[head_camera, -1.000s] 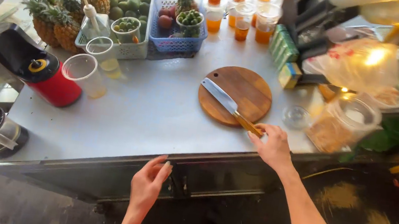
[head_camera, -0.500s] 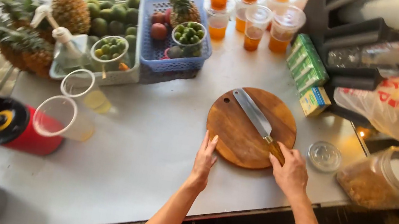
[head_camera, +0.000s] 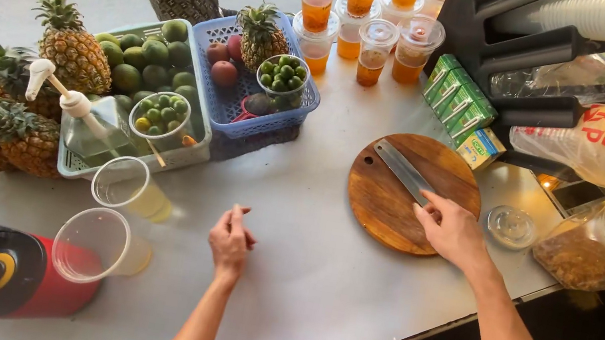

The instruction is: Prepare a citrus-based beverage by cutting fruit, extracting juice through a strainer, adding ice, and packaging.

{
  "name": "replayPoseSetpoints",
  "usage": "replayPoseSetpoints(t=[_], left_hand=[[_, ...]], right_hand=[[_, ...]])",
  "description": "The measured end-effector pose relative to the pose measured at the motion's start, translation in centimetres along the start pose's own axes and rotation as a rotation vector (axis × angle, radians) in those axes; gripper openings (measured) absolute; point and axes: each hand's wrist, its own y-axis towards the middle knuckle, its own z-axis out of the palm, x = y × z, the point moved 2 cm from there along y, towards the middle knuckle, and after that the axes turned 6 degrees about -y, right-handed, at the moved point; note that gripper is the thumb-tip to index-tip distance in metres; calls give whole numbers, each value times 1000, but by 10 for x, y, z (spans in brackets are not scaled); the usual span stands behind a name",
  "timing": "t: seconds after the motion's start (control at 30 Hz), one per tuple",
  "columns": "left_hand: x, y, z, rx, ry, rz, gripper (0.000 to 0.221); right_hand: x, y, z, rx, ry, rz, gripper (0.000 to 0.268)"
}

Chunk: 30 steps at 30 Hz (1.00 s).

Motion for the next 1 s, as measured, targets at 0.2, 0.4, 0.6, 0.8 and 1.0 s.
replayPoseSetpoints(t=[0.2,0.4,0.6,0.8,1.0], left_hand=[[32,6,-19,-135,311,249,39],[13,-1,-6,-161,613,451,23],[11,2,3,-194,793,517,21],[3,3,11,-189,865,419,28],[4,4,11,-186,910,407,30]], right_hand=[[34,78,-3,-115,-163,-306,48],[40,288,-22,-170,-371,-502,97],[36,475,-11,35,-683,-459,147],[25,512,3,188,-784,-341,150],[37,448,-18,95,-838,-335,145]])
